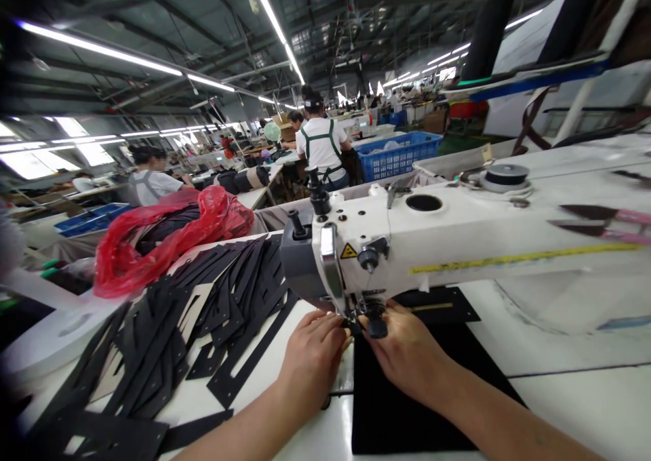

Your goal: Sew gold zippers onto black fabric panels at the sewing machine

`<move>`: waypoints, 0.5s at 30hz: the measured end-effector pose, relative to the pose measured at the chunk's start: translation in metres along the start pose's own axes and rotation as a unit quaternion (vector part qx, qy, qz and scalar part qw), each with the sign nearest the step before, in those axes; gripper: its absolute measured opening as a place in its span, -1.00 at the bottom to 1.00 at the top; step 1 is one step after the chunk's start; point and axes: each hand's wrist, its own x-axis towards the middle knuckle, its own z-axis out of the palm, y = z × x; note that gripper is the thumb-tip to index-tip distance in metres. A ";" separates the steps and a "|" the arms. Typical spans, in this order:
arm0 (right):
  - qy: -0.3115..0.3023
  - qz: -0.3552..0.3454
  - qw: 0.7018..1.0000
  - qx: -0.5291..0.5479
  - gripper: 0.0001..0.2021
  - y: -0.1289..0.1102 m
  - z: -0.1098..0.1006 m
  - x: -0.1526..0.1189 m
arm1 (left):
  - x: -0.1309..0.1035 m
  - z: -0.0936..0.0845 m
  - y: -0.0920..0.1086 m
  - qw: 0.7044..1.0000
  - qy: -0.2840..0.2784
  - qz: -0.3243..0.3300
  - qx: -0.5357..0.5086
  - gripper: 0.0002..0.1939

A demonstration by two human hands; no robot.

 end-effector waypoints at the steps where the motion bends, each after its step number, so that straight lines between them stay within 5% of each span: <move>1: 0.002 0.005 1.000 0.003 -0.77 -0.001 0.000 0.000 | 0.000 0.001 0.000 1.000 0.003 -0.002 -0.003 -0.85; 9: -0.023 0.071 0.996 -0.053 -0.77 -0.006 0.001 -0.003 | 0.002 0.003 -0.003 0.999 0.012 -0.007 -0.041 -0.83; 15: -0.013 0.066 0.973 -0.219 -0.55 -0.001 -0.007 -0.042 | -0.008 -0.023 0.012 0.975 -0.024 -0.117 -0.185 -0.74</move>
